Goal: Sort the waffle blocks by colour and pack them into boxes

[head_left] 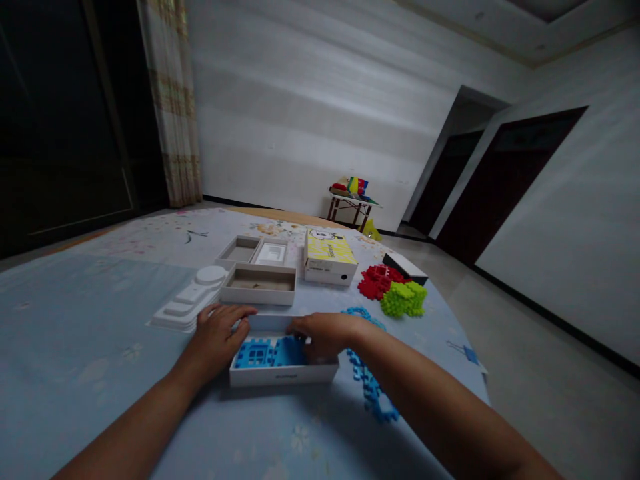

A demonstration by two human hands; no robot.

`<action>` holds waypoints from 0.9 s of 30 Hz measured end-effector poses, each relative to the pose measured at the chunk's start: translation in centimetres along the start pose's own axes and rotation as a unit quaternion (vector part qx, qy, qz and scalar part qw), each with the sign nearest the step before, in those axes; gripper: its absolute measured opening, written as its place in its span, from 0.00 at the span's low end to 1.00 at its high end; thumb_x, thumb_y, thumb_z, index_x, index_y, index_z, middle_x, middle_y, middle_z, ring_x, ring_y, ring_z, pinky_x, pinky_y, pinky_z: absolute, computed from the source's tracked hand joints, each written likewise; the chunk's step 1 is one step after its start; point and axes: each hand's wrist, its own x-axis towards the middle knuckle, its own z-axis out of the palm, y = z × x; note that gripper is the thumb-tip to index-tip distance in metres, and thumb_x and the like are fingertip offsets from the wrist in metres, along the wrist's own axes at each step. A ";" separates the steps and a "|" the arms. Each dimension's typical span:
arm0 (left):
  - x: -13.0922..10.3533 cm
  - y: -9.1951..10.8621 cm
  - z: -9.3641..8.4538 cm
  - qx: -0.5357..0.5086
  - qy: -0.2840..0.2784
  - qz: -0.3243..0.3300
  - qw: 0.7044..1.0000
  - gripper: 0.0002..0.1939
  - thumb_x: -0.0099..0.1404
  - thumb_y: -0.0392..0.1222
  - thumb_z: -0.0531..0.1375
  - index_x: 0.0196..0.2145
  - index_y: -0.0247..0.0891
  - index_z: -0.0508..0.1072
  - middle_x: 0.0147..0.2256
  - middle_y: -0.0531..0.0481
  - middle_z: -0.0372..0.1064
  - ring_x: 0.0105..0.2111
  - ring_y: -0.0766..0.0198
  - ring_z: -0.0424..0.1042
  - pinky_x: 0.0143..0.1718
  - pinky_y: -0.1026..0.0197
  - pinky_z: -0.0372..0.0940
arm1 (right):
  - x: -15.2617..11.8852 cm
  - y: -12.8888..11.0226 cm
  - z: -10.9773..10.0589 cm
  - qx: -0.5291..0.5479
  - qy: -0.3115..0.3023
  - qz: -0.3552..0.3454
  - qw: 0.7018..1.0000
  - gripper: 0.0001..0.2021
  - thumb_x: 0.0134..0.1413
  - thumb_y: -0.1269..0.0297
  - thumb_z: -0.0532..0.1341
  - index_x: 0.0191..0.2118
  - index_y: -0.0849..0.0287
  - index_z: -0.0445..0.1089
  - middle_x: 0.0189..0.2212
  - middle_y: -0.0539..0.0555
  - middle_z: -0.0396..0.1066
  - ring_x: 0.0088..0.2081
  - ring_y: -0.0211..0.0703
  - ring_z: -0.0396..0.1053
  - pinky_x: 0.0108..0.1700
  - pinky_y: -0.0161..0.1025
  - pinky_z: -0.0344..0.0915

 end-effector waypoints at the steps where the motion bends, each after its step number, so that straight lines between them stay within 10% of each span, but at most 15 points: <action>1: 0.0 -0.1 0.0 0.001 0.000 0.001 1.000 0.18 0.62 0.47 0.46 0.42 0.45 0.72 0.43 0.50 0.74 0.47 0.57 0.68 0.55 0.45 0.47 | 0.1 -0.1 0.2 0.002 0.003 -0.001 1.000 0.28 0.45 0.71 0.57 0.56 0.59 0.60 0.48 0.59 0.69 0.44 0.48 0.68 0.41 0.37 0.63; 11: 0.0 -0.1 0.1 0.011 -0.003 0.001 1.000 0.19 0.62 0.47 0.46 0.42 0.43 0.72 0.44 0.50 0.74 0.46 0.58 0.68 0.55 0.46 0.48 | -0.9 -0.8 0.8 0.050 0.072 0.005 0.996 0.28 0.45 0.77 0.55 0.55 0.59 0.61 0.48 0.59 0.69 0.45 0.47 0.69 0.43 0.38 0.65; 19: 0.3 -0.6 0.0 0.023 -0.033 -0.020 0.999 0.20 0.62 0.49 0.46 0.44 0.42 0.71 0.45 0.49 0.73 0.49 0.57 0.66 0.57 0.45 0.44 | -6.2 6.0 1.3 0.228 0.407 0.046 0.883 0.16 0.53 0.72 0.53 0.49 0.60 0.65 0.40 0.55 0.73 0.39 0.39 0.71 0.41 0.37 0.66; 27: 0.7 -1.6 0.2 0.046 -0.038 -0.026 0.998 0.23 0.60 0.52 0.45 0.43 0.42 0.72 0.46 0.49 0.73 0.49 0.55 0.66 0.56 0.45 0.46 | -12.6 10.8 4.5 0.246 0.341 0.175 0.890 0.15 0.48 0.59 0.61 0.41 0.62 0.71 0.33 0.54 0.73 0.34 0.41 0.69 0.35 0.35 0.64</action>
